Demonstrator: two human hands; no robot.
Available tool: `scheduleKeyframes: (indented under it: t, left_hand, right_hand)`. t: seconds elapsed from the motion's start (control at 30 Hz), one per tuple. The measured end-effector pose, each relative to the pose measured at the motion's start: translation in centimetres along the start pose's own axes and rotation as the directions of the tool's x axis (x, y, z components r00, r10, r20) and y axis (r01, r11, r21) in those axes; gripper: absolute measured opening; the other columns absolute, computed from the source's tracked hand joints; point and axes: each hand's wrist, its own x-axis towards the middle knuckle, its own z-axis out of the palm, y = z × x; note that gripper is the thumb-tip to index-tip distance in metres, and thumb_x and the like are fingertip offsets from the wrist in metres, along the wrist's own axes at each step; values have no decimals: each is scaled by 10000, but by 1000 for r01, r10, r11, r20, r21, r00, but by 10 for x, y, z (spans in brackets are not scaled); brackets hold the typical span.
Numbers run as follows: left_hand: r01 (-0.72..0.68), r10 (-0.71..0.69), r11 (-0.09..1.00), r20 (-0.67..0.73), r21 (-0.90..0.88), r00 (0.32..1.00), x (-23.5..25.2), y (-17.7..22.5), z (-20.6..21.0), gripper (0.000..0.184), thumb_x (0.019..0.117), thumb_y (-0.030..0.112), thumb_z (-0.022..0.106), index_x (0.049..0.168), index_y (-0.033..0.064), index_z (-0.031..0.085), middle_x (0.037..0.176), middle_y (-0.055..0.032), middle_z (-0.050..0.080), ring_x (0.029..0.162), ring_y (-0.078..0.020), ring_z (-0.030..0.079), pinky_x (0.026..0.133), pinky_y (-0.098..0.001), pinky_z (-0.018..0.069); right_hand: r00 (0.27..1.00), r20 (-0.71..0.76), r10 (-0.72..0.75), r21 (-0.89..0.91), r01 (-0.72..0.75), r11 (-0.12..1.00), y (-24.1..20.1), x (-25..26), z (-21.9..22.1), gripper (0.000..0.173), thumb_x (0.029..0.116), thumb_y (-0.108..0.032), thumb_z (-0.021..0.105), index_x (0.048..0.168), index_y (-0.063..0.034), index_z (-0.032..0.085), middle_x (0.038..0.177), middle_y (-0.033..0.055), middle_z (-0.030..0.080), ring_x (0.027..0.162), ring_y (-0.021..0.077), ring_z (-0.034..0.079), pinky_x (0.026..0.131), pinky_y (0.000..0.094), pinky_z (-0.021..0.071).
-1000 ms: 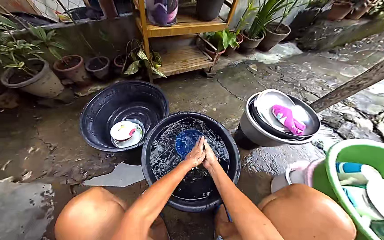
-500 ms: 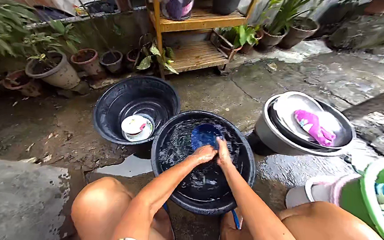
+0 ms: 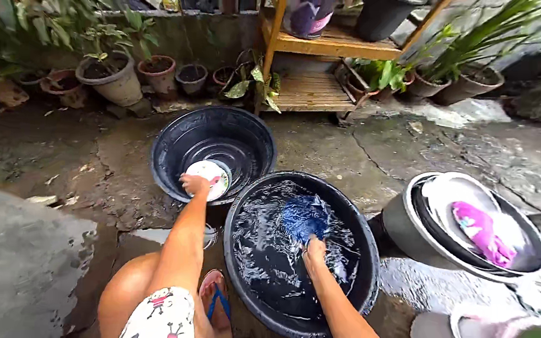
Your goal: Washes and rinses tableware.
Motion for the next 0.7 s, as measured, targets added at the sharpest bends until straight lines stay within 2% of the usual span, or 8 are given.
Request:
scheduleKeyframes:
  t: [0.07, 0.13, 0.2, 0.33, 0.43, 0.5, 0.57, 0.7]
  left_hand:
    - [76, -81, 996, 78, 55, 994, 17, -5, 0, 825, 989, 163, 626, 1556, -163, 123, 1629, -364, 164, 1488, -463, 318, 1159, -504, 388]
    - [35, -50, 994, 147, 100, 988, 25, -11, 0, 656, 1011, 170, 601, 1476, -197, 319, 1586, -376, 266, 1492, -463, 308, 1176, -522, 362]
    - [0, -19, 996, 207, 89, 978, 26, -15, -2, 519, 1034, 144, 554, 1421, -177, 428, 1540, -356, 381, 1473, -448, 360, 1184, -526, 351]
    - [75, -62, 994, 148, -81, 987, 33, -22, -3, 464, 1052, 93, 483, 1441, -152, 415, 1512, -329, 443, 1439, -394, 444, 1171, -486, 389]
    - [100, -96, 950, 31, -294, 995, 31, -17, -12, 532, 1055, 145, 495, 1515, -83, 354, 1488, -298, 492, 1411, -365, 490, 1154, -472, 410]
    - [31, -52, 930, -47, -367, 998, 19, -8, -26, 506, 1066, 121, 447, 1531, -52, 350, 1472, -286, 516, 1395, -362, 508, 1147, -474, 413]
    - [-79, 29, 935, -147, -346, 989, 9, 3, -42, 453, 1071, 96, 398, 1509, -19, 401, 1400, -286, 580, 1322, -394, 572, 1088, -524, 459]
    - [-281, 156, 875, -319, -395, 935, -12, 34, -70, 423, 1074, 115, 364, 1481, 35, 445, 1308, -292, 632, 1217, -453, 625, 997, -613, 486]
  right_hand:
    - [976, 96, 197, 251, -215, 944, -9, -2, 3, 417, 1044, -2, 429, 1451, 33, 346, 1234, 255, 478, 988, 349, 592, 755, 530, 571]
    - [942, 179, 284, 344, -330, 879, -15, 4, 4, 321, 1022, -7, 422, 1342, 10, 405, 1095, 206, 521, 875, 306, 602, 697, 504, 564]
    - [936, 228, 266, 329, -332, 884, -29, 2, 6, 246, 1032, -35, 436, 1273, 12, 442, 1008, 173, 545, 780, 256, 612, 635, 436, 569]
    - [944, 265, 195, 331, -279, 902, -63, -8, 14, 255, 1014, -14, 459, 1268, -9, 442, 976, 159, 563, 749, 251, 622, 609, 441, 568]
    - [959, 262, 105, 320, -189, 928, -84, -14, 16, 422, 992, 32, 479, 1395, -23, 364, 1041, 190, 560, 798, 284, 641, 614, 473, 573]
    - [976, 217, 20, 268, -79, 960, -94, -17, 16, 355, 964, 46, 504, 1309, -3, 434, 950, 162, 590, 706, 232, 642, 554, 410, 569]
    - [961, 239, -137, 228, 81, 970, -100, -16, 13, 383, 976, 63, 489, 1355, 16, 454, 993, 163, 613, 727, 217, 655, 568, 383, 572]
    - [825, 254, -505, 154, 481, 863, -103, -5, 4, 581, 941, 78, 479, 1515, 1, 437, 1350, 215, 583, 992, 239, 675, 707, 400, 604]
